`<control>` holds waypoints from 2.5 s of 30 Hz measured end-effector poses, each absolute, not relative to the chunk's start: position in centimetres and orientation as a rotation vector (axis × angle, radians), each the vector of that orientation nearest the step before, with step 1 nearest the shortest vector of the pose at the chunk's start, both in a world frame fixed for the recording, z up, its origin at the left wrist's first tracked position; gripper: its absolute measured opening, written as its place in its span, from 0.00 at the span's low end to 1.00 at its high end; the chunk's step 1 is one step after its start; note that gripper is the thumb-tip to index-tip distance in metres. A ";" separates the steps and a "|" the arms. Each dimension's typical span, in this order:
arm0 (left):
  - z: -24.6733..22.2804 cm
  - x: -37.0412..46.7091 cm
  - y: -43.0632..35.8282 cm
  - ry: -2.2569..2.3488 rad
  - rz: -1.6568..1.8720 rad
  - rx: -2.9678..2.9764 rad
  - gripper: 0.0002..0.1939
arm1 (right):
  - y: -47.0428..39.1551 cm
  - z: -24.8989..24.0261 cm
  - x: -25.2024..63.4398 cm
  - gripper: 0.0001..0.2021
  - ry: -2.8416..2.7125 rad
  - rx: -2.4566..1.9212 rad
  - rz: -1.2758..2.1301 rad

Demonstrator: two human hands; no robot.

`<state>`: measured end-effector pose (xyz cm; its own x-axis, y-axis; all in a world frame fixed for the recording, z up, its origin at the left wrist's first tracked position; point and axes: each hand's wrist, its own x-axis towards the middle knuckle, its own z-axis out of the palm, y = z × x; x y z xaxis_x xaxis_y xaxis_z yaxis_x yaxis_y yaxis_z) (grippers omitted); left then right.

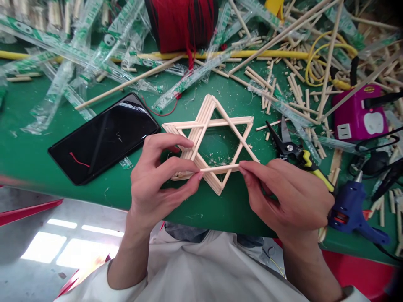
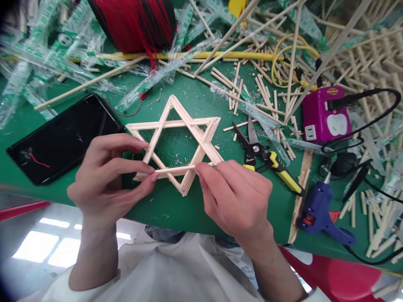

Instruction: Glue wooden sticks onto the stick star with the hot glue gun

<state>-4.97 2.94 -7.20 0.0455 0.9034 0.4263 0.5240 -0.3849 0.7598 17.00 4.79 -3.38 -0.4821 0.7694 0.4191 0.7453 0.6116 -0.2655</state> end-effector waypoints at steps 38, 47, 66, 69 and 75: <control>-7.2 -5.2 3.1 1.443 1.270 2.022 0.09 | 5.6 -4.4 17.9 0.07 -2.077 -1.271 0.508; -7.2 -5.0 3.1 1.452 1.229 2.030 0.09 | 5.6 -4.3 17.9 0.07 -2.090 -1.271 0.513; -7.3 -5.1 3.2 1.418 1.271 2.001 0.10 | 5.7 -4.2 17.8 0.07 -2.119 -1.266 0.492; -7.4 -5.1 3.1 1.417 1.265 1.994 0.10 | 5.7 -4.2 17.8 0.07 -2.122 -1.265 0.495; -7.3 -5.1 3.1 1.432 1.248 1.992 0.10 | 5.7 -4.2 17.8 0.08 -2.125 -1.272 0.504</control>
